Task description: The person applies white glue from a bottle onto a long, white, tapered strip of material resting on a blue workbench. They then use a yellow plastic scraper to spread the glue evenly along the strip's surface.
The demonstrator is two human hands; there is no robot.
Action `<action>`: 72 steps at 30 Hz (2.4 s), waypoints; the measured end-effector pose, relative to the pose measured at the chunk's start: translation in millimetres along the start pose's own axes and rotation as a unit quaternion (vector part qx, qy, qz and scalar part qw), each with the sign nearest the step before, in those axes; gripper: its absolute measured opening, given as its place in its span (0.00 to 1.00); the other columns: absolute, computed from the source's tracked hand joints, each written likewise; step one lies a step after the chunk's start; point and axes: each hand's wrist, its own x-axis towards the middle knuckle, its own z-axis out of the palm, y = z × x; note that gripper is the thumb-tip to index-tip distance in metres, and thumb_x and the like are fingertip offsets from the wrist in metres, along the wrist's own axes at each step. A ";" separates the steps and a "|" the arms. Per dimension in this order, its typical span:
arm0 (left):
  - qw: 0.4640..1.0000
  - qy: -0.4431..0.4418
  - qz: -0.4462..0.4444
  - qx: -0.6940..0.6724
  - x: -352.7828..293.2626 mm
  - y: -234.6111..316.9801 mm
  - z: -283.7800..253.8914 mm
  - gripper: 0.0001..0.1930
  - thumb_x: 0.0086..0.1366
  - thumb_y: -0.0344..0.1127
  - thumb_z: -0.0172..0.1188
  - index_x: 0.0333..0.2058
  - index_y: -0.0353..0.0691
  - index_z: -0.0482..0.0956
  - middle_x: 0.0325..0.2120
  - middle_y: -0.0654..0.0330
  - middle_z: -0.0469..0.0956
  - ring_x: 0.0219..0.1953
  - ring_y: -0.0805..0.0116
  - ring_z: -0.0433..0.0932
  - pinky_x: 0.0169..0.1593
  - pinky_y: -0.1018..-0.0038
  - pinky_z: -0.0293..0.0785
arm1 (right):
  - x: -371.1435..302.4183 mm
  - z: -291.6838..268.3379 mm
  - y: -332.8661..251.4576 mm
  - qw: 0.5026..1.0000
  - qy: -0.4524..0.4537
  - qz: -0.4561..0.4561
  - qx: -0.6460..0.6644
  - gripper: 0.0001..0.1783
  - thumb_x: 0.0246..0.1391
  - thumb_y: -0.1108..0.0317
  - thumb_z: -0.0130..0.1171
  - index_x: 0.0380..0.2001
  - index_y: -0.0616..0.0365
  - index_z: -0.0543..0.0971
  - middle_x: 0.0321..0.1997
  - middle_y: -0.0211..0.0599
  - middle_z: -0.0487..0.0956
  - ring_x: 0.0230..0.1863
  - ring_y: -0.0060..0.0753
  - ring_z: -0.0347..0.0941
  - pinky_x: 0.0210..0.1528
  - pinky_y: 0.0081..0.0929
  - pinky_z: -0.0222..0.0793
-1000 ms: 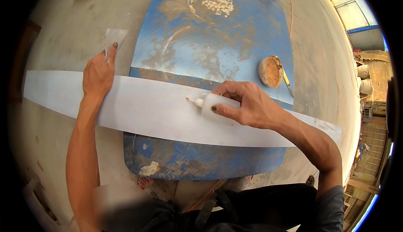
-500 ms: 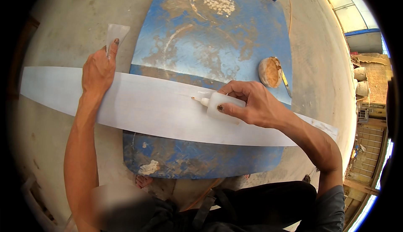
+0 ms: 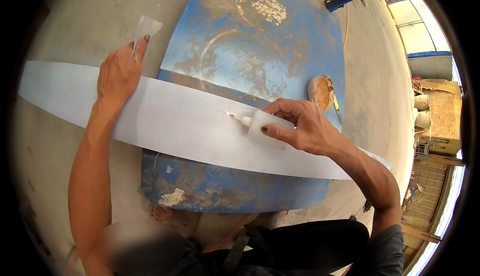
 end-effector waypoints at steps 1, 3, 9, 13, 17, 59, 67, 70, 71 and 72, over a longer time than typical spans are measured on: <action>1.000 0.001 0.003 -0.002 0.1 -0.1 0.5 0.34 0.78 0.61 0.41 0.42 0.33 0.83 0.30 0.37 0.81 0.39 0.32 0.79 0.46 0.49 0.75 | 0.0 -0.1 -0.2 1.000 0.002 -0.001 0.002 0.21 0.57 0.59 0.66 0.48 0.63 0.84 0.35 0.46 0.85 0.34 0.35 0.79 0.41 0.32 0.74; 1.000 -0.002 0.000 0.003 -0.6 1.5 -1.5 0.34 0.78 0.61 0.41 0.42 0.32 0.83 0.30 0.38 0.81 0.38 0.32 0.79 0.46 0.49 0.75 | 2.4 3.3 -4.7 1.000 0.006 0.001 0.008 0.21 0.57 0.59 0.67 0.47 0.63 0.84 0.35 0.47 0.85 0.34 0.35 0.79 0.41 0.32 0.74; 1.000 -0.002 0.002 -0.007 -1.5 8.0 0.2 0.33 0.79 0.59 0.41 0.41 0.32 0.83 0.28 0.38 0.81 0.36 0.33 0.79 0.44 0.49 0.76 | 14.7 1.8 -20.9 0.999 -0.028 0.031 -0.030 0.21 0.59 0.58 0.67 0.48 0.63 0.82 0.38 0.41 0.86 0.36 0.27 0.79 0.41 0.29 0.73; 1.000 -0.013 0.000 -0.007 -1.0 4.5 -3.1 0.37 0.77 0.64 0.41 0.42 0.30 0.83 0.32 0.34 0.80 0.40 0.30 0.78 0.45 0.50 0.75 | 20.3 5.0 -29.8 0.997 -0.039 0.055 -0.041 0.21 0.60 0.58 0.67 0.49 0.62 0.82 0.39 0.39 0.86 0.38 0.24 0.78 0.43 0.28 0.73; 1.000 -0.010 0.001 -0.009 -1.4 0.6 -3.9 0.36 0.77 0.63 0.42 0.42 0.30 0.83 0.32 0.33 0.80 0.40 0.30 0.78 0.45 0.50 0.75 | 15.3 6.0 -22.7 0.998 -0.023 0.026 -0.044 0.21 0.59 0.58 0.67 0.49 0.63 0.82 0.38 0.41 0.85 0.37 0.26 0.79 0.42 0.30 0.74; 0.997 -0.004 0.052 -0.048 10.6 -27.8 7.8 0.31 0.79 0.56 0.45 0.55 0.28 0.76 0.35 0.42 0.85 0.26 0.59 0.81 0.28 0.65 0.70 | -65.9 -103.4 169.3 0.935 0.334 0.079 -0.094 0.14 0.59 0.65 0.64 0.44 0.63 0.81 0.45 0.51 0.84 0.45 0.50 0.81 0.49 0.40 0.77; 0.996 0.021 0.075 -0.050 21.0 -40.5 15.7 0.33 0.79 0.57 0.44 0.56 0.25 0.76 0.40 0.42 0.84 0.25 0.60 0.80 0.32 0.66 0.74 | -104.7 -95.0 222.9 0.935 0.260 0.146 -0.194 0.16 0.56 0.64 0.65 0.44 0.62 0.80 0.45 0.52 0.82 0.51 0.55 0.78 0.53 0.45 0.74; 0.992 -0.023 0.063 -0.107 20.2 -38.2 18.6 0.35 0.78 0.59 0.45 0.51 0.24 0.79 0.36 0.46 0.84 0.22 0.61 0.78 0.33 0.64 0.75 | -88.5 -89.9 241.2 0.911 0.333 0.096 -0.222 0.17 0.57 0.65 0.64 0.44 0.64 0.78 0.48 0.56 0.79 0.54 0.60 0.76 0.57 0.48 0.73; 0.992 -0.034 0.035 -0.115 25.0 -52.7 19.7 0.35 0.78 0.60 0.45 0.46 0.23 0.80 0.31 0.48 0.82 0.22 0.61 0.78 0.32 0.64 0.75 | -76.5 -93.0 235.3 0.910 0.345 0.098 -0.206 0.15 0.56 0.67 0.62 0.44 0.65 0.77 0.47 0.57 0.79 0.54 0.60 0.76 0.56 0.48 0.74; 0.994 -0.023 0.025 -0.101 25.5 -61.2 26.3 0.36 0.79 0.59 0.43 0.41 0.23 0.81 0.25 0.50 0.79 0.23 0.63 0.75 0.32 0.63 0.71 | -63.2 -97.1 233.7 0.905 0.351 0.130 -0.203 0.14 0.55 0.71 0.60 0.44 0.65 0.77 0.47 0.58 0.79 0.55 0.59 0.76 0.56 0.48 0.74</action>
